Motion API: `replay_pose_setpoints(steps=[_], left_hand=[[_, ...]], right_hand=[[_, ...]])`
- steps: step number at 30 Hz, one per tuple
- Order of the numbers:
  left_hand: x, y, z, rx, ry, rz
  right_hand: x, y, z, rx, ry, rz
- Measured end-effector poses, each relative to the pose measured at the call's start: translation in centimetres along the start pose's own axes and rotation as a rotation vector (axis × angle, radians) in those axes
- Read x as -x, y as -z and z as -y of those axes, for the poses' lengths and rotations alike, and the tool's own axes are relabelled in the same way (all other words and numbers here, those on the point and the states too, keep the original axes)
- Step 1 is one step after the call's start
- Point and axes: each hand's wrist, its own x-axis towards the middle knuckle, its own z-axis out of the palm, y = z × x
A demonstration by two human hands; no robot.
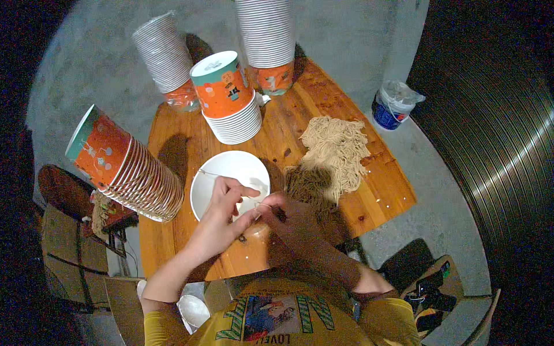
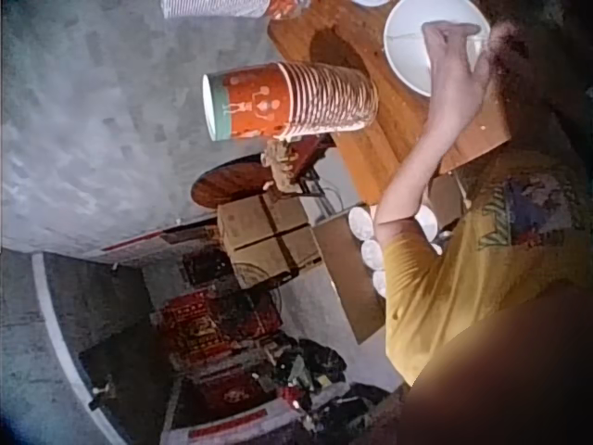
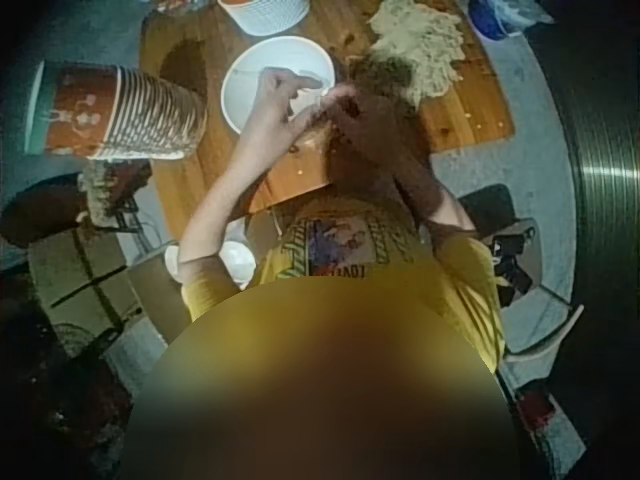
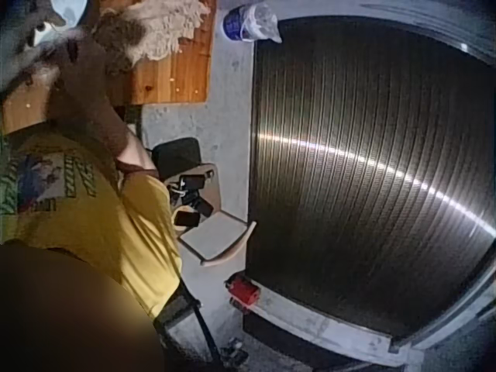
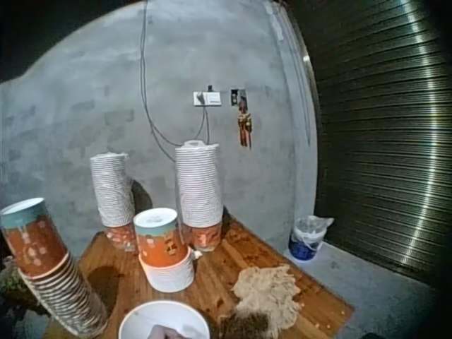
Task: The person is placing bundles of dried noodles and a string component into paper bowls for packaging.
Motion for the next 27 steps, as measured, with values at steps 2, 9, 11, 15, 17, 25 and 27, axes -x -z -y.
replay_pose_setpoints(steps=[2, 9, 11, 15, 17, 25, 27], left_hand=[[0.1, 0.1, -0.7, -0.087, -0.001, -0.098], [0.1, 0.2, -1.2, -0.020, 0.106, 0.036], [0.1, 0.0, -0.9, -0.025, 0.130, 0.013], [0.1, -0.5, -0.1, 0.058, 0.118, -0.025], [0.0, -0.3, -0.1, 0.142, 0.243, 0.000], [0.0, -0.5, 0.0, 0.168, 0.208, -0.042], [0.0, -0.5, -0.2, 0.183, 0.212, -0.041]], right_hand=[[0.0, 0.0, 0.0, -0.017, -0.020, -0.009], [0.1, -0.2, -0.2, -0.071, -0.072, -0.004], [0.1, -0.3, -0.3, -0.061, -0.044, -0.016], [0.1, -0.3, -0.2, -0.042, 0.014, -0.033], [0.1, -0.3, -0.1, -0.006, 0.041, -0.040], [0.3, -0.1, -0.3, 0.075, 0.124, -0.009], [0.3, -0.2, -0.6, 0.070, 0.150, -0.017]])
